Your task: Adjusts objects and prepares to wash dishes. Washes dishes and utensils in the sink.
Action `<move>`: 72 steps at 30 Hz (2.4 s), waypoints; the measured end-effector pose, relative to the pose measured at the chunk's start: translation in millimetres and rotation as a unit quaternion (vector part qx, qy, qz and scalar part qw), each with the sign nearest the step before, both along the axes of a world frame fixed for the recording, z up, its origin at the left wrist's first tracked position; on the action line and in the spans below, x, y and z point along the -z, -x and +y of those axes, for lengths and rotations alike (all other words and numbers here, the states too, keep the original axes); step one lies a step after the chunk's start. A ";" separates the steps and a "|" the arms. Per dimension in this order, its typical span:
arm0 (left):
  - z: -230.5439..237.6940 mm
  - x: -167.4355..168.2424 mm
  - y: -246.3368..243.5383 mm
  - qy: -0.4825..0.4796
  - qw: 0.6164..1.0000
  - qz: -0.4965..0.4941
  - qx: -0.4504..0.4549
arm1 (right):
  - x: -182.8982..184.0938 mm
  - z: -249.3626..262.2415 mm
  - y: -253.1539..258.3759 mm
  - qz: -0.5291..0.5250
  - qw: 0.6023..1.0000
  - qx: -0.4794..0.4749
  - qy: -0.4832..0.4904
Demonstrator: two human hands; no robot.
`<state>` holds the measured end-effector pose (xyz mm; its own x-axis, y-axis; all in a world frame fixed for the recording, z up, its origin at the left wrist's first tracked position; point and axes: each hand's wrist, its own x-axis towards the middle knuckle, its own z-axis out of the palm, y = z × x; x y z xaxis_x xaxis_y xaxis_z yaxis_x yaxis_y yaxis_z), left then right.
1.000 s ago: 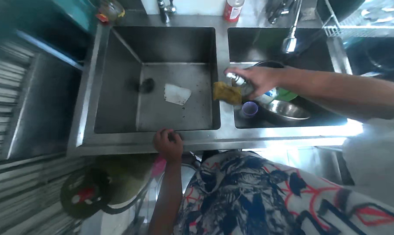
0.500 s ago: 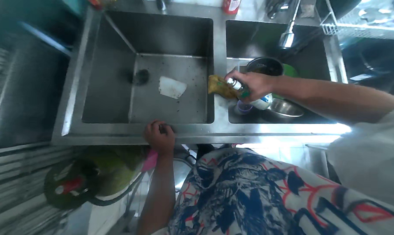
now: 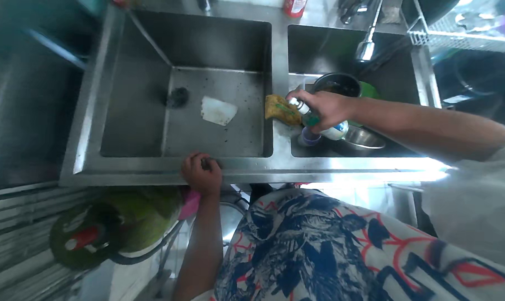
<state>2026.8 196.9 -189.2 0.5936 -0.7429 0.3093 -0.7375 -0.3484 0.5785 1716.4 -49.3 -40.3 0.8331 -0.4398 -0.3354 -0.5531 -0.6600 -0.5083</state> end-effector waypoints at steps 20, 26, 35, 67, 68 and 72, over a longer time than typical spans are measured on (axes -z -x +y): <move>2.8 4.1 -4.3 0.027 1.000 -0.005 0.003 | -10.2 -30.4 -8.2 -0.279 0.938 0.163 0.125; 0.1 0.8 -4.1 0.033 0.999 -0.021 0.013 | 30.3 -82.2 -72.9 -0.405 0.795 0.348 0.287; 2.3 -0.4 -3.6 0.016 0.999 -0.014 0.029 | 87.5 -87.4 -93.6 -0.348 0.816 0.381 0.259; -30.2 -68.0 106.8 0.043 0.983 0.022 0.180 | 80.3 61.1 228.4 -0.453 0.417 0.593 -0.519; -41.9 -77.5 142.5 0.039 0.976 0.069 0.201 | 78.0 63.3 250.7 -0.464 0.403 0.592 -0.521; -97.0 -90.1 281.3 -0.047 0.925 0.241 0.289 | 81.3 65.0 325.0 -0.490 0.379 0.594 -0.514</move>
<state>1745.5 99.9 -99.1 0.1405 -0.9896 0.0292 -0.4800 -0.0423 0.8763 1391.4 15.7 -121.5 0.1983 -0.7559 -0.6239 0.6368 0.5832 -0.5043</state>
